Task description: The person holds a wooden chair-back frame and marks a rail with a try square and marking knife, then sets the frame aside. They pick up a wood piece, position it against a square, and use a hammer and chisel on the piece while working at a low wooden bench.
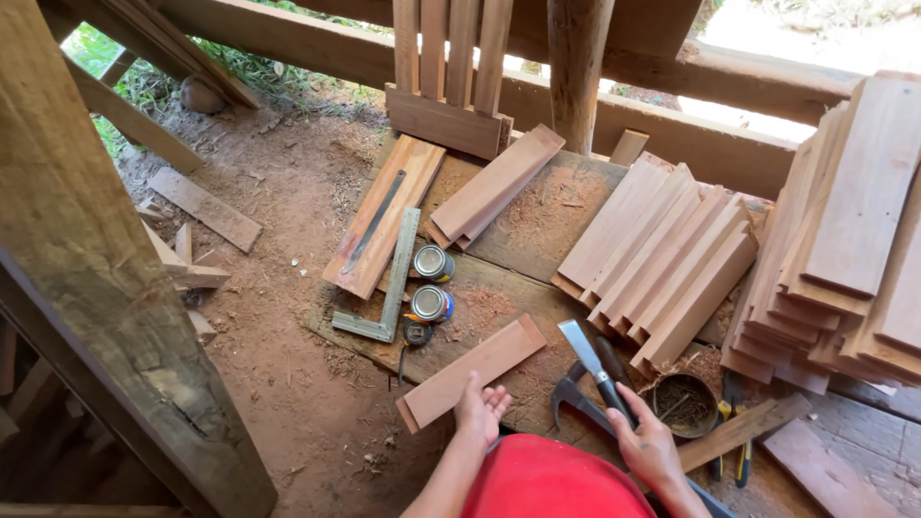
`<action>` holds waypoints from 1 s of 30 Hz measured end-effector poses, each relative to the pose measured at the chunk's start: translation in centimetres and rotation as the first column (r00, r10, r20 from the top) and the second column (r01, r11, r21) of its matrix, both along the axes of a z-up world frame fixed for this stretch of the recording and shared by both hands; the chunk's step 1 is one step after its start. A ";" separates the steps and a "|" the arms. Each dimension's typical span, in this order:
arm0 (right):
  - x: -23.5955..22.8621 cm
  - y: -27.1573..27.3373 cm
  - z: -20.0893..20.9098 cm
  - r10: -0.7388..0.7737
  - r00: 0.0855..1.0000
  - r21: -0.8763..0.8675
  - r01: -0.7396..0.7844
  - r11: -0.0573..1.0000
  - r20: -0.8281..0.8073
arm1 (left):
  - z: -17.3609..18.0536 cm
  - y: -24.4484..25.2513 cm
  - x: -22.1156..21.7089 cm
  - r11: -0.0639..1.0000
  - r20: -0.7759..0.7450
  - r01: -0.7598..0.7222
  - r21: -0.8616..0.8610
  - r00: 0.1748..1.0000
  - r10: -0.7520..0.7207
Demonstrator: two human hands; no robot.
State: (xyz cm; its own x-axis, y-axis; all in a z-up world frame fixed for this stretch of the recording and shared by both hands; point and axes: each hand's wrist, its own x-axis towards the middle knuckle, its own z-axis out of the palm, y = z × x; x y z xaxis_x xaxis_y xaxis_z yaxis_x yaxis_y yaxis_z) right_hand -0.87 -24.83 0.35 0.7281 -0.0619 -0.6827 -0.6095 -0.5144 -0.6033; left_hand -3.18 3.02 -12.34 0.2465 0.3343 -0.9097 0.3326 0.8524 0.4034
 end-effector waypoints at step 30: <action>2.3 -0.5 -1.5 0.063 0.998 -0.028 -0.063 0.998 -0.009 | 3.5 8.7 7.4 -0.521 -0.667 0.818 0.243 -0.249 -0.702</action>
State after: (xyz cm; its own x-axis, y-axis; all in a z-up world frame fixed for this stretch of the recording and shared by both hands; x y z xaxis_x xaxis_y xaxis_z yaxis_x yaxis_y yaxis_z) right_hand 1.39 -25.31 -1.16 0.7257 -0.0357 -0.6871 -0.5801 -0.5686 -0.5832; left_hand 4.22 11.76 -8.88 0.6834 0.0935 -0.7240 0.4053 -0.8735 0.2698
